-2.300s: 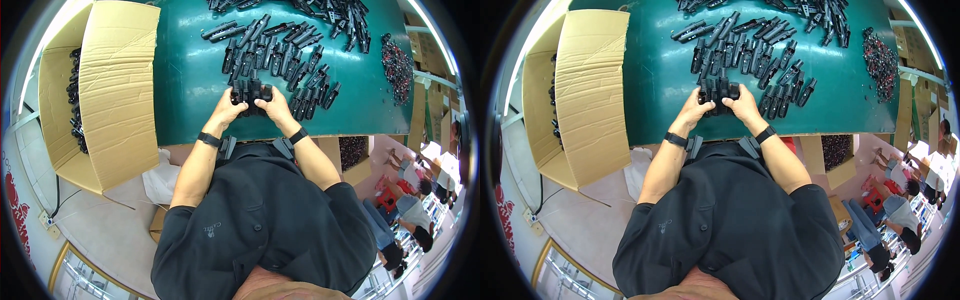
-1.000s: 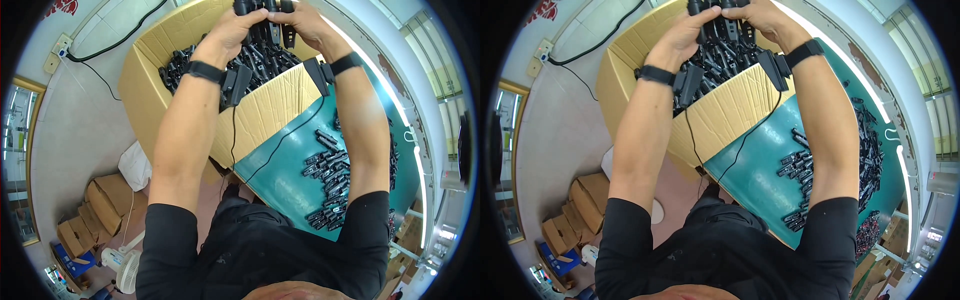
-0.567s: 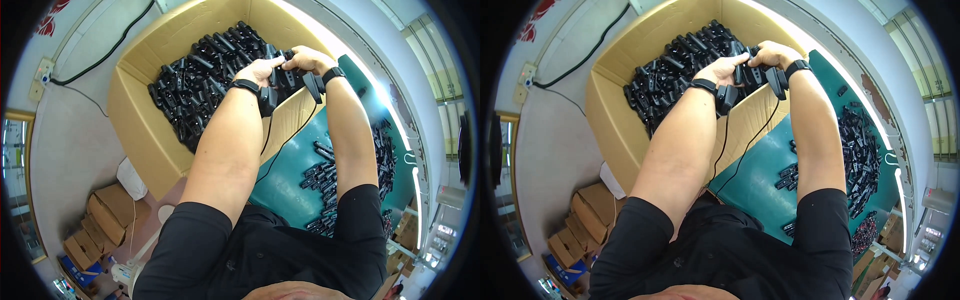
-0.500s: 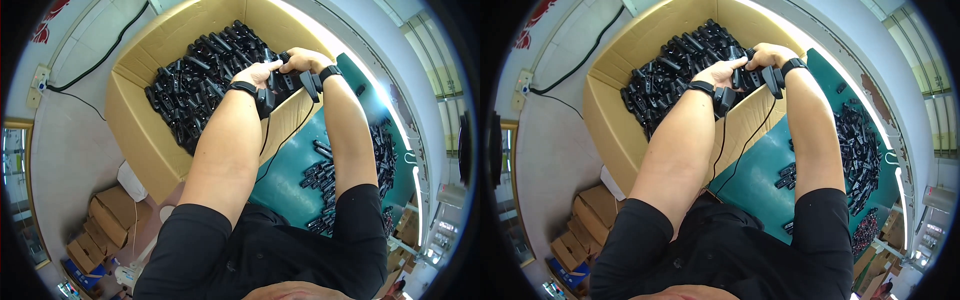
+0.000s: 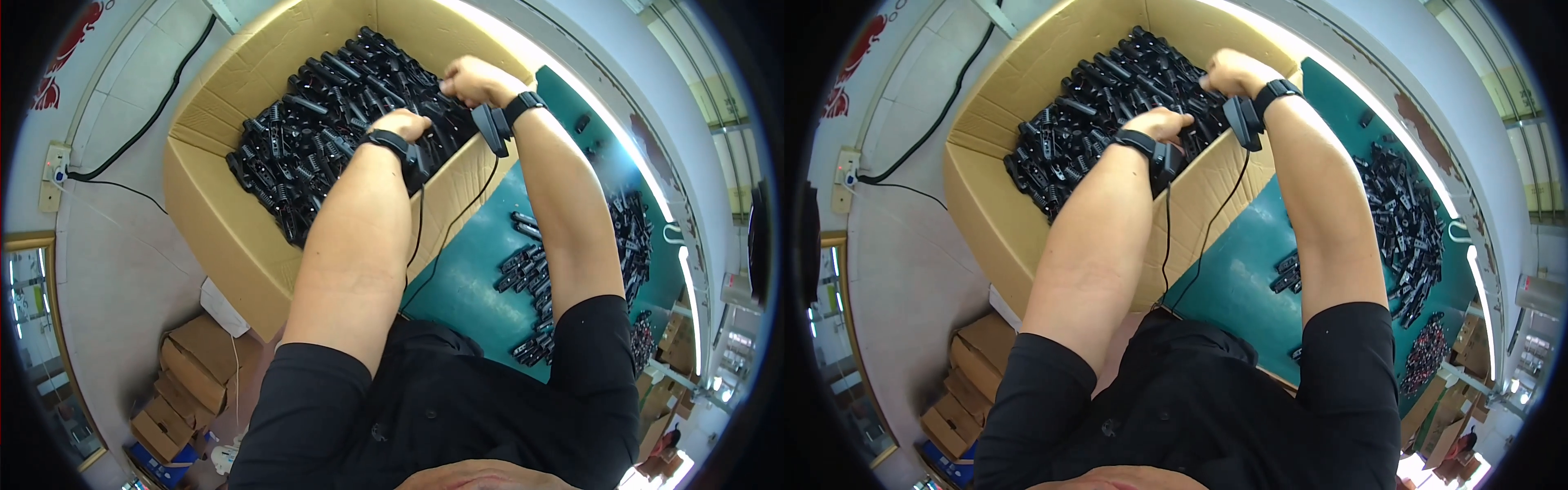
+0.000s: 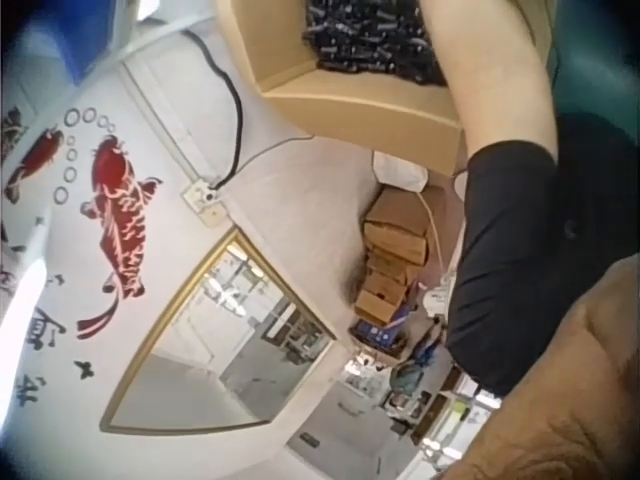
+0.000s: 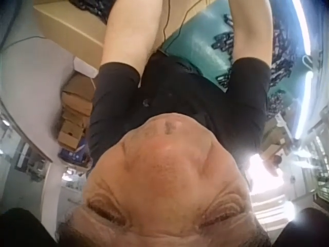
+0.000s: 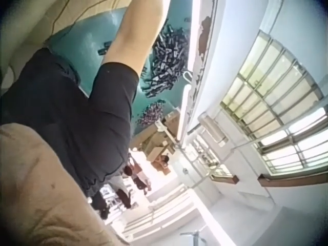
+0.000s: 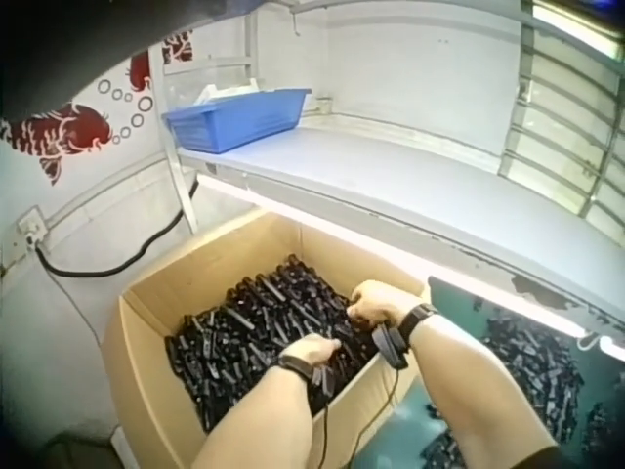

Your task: The person moves plastic housings from a box to the table, then picks up a housing and a wire assembly to insert the wire into the housing. They fit a cap onto the end, press the components together, and place the assembled unit onto the table.

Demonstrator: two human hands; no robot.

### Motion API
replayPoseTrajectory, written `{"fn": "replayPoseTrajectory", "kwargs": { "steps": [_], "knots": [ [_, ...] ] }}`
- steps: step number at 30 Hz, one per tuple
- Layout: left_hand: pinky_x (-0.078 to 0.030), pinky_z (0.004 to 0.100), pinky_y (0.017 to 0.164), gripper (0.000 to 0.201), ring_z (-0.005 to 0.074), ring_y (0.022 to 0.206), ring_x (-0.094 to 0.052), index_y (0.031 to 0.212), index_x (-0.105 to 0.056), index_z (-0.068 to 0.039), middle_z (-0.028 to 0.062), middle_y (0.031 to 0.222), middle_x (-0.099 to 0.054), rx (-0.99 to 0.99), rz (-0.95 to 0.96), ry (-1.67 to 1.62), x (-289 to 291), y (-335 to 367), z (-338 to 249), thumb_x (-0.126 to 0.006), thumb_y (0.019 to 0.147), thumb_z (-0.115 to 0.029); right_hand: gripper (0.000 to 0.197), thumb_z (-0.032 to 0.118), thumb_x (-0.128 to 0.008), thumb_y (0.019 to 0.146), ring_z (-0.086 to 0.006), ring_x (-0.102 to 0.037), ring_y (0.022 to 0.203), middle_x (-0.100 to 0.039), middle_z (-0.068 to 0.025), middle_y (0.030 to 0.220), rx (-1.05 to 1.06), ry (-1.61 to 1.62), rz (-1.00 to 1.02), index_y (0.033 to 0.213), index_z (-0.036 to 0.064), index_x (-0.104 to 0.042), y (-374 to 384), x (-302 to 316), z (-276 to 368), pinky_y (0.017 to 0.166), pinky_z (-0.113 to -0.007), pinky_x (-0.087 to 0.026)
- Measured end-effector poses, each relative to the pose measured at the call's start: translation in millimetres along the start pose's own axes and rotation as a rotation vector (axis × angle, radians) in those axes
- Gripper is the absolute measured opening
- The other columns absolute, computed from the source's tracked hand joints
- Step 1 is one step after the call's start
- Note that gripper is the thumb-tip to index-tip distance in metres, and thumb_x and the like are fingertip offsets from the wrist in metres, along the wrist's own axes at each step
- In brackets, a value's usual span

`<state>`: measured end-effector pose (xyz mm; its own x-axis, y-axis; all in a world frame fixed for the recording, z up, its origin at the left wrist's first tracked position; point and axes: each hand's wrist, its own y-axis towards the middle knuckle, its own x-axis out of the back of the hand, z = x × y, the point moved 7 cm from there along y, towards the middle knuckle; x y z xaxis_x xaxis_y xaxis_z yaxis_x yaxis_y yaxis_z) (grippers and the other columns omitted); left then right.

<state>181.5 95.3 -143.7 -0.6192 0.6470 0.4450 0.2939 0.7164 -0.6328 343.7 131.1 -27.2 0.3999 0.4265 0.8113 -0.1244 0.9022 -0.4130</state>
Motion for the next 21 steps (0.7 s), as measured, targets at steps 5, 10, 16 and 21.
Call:
{"fn": "replayPoseTrajectory", "kwargs": {
  "steps": [5, 10, 16, 21],
  "knots": [
    [-0.060, 0.0381, 0.075, 0.047, 0.0284, 0.082, -0.077, 0.124, -0.070, 0.004, 0.0191, 0.108, -0.078, 0.015, -0.153, 0.152, 26, -16, -24, -0.068, 0.099, -0.036, 0.034, 0.024, -0.072, 0.098, -0.0105, -0.061, 0.065, -0.071, -0.0031, 0.082, 0.238, 0.174, -0.507, 0.121, -0.0013, -0.073, -57, 58, 27, 0.063, -0.027, -0.052],
    [-0.054, 0.0386, 0.103, 0.050, 0.0272, 0.117, -0.071, 0.127, -0.073, -0.003, 0.0167, 0.125, -0.075, -0.587, -0.371, 0.058, 47, -2, -59, -0.073, 0.091, -0.038, 0.032, 0.025, -0.070, 0.100, -0.0093, -0.062, 0.068, -0.072, -0.0026, 0.084, 0.436, 0.690, -0.651, 0.119, -0.0004, -0.074, -188, 35, 11, 0.066, -0.025, -0.052],
    [-0.051, 0.0382, 0.105, 0.056, 0.0246, 0.128, -0.062, 0.145, -0.062, -0.007, 0.0107, 0.142, -0.067, -0.356, 0.155, 0.181, 8, 10, -58, -0.068, 0.100, -0.040, 0.035, 0.019, -0.073, 0.099, -0.0094, -0.069, 0.088, -0.074, -0.0028, 0.099, -0.012, 0.829, -0.602, 0.128, -0.0012, -0.069, -359, -119, -109, 0.075, -0.026, -0.056],
    [-0.052, 0.0326, 0.101, 0.050, 0.0173, 0.121, -0.063, 0.150, -0.056, -0.005, 0.0073, 0.137, -0.067, -0.355, 0.256, 0.000, 44, 21, -43, -0.064, 0.107, -0.030, 0.033, 0.020, -0.069, 0.102, -0.0123, -0.071, 0.091, -0.074, -0.0053, 0.107, -0.522, 1.143, -0.605, 0.130, 0.0021, -0.069, -488, -281, -223, 0.078, -0.028, -0.058]
  ]
}}
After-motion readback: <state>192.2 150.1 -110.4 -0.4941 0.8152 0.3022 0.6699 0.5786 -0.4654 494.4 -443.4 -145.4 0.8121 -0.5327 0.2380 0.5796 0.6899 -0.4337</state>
